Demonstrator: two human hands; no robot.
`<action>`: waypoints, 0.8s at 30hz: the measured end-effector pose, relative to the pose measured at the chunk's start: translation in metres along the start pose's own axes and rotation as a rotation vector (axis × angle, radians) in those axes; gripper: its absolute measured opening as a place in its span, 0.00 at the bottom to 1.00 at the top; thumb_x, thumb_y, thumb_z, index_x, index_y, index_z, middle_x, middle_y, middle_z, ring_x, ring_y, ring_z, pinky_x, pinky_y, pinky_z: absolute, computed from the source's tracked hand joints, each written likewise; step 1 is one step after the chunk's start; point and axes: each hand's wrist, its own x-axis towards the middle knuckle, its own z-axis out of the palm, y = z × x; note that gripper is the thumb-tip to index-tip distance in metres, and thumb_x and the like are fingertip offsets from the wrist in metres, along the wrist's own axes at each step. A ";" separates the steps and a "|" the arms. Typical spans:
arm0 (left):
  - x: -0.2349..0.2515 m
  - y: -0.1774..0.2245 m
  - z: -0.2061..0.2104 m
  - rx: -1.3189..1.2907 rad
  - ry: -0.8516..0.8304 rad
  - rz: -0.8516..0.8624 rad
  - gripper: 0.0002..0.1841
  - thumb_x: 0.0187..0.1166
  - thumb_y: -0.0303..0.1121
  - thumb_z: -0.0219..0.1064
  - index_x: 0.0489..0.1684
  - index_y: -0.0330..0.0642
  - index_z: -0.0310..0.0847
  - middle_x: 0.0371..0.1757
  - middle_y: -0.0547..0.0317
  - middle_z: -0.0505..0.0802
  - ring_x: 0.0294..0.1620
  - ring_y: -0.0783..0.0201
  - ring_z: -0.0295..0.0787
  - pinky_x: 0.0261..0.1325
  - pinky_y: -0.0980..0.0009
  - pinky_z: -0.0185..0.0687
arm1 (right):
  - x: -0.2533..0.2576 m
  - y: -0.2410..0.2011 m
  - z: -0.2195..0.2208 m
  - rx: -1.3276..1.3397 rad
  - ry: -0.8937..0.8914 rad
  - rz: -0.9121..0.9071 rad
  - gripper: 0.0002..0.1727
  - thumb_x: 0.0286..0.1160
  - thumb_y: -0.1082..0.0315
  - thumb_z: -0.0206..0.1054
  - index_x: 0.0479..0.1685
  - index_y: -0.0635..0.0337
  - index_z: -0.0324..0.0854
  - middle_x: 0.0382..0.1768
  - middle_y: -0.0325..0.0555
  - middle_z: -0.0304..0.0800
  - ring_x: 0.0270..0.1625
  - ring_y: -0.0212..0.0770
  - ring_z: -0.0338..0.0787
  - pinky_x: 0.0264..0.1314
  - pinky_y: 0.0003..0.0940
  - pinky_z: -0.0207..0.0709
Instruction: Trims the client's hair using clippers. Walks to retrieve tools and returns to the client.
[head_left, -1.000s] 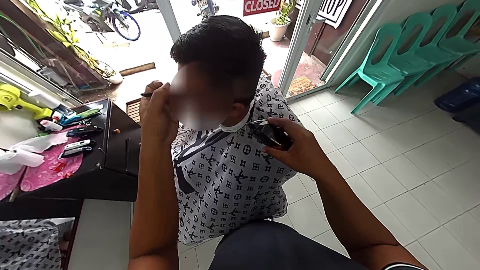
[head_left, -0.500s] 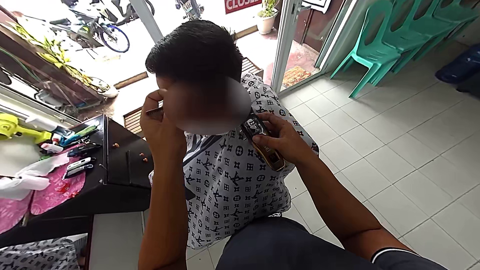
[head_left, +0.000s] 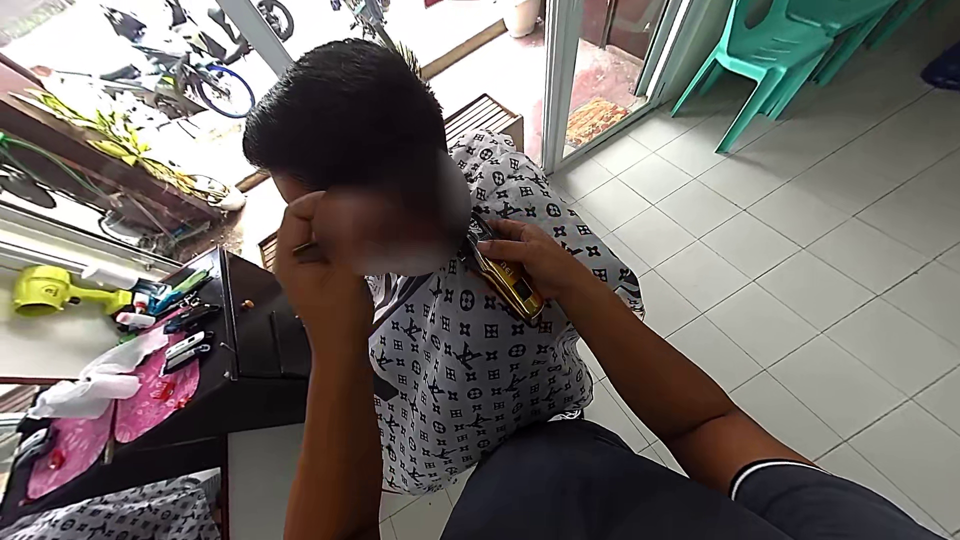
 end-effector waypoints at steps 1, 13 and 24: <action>0.004 0.007 -0.003 -0.070 0.039 -0.002 0.03 0.91 0.32 0.56 0.54 0.49 0.72 0.50 0.61 0.97 0.46 0.63 0.98 0.46 0.70 0.95 | 0.005 0.000 0.000 0.028 -0.012 -0.005 0.21 0.81 0.65 0.62 0.69 0.64 0.73 0.46 0.54 0.91 0.40 0.46 0.95 0.39 0.41 0.93; 0.002 0.014 -0.007 -0.085 0.189 -0.039 0.03 0.93 0.31 0.51 0.53 0.48 0.69 0.51 0.59 0.97 0.45 0.63 0.98 0.43 0.73 0.94 | 0.024 -0.004 0.005 0.048 -0.089 -0.085 0.23 0.79 0.69 0.65 0.72 0.66 0.70 0.49 0.52 0.89 0.43 0.45 0.94 0.42 0.40 0.93; 0.000 0.006 -0.011 -0.100 0.187 -0.048 0.03 0.92 0.31 0.54 0.53 0.48 0.70 0.50 0.58 0.97 0.46 0.64 0.98 0.43 0.74 0.94 | 0.025 -0.008 0.012 -0.001 -0.052 -0.119 0.26 0.75 0.70 0.68 0.72 0.68 0.70 0.49 0.55 0.89 0.42 0.46 0.95 0.41 0.41 0.93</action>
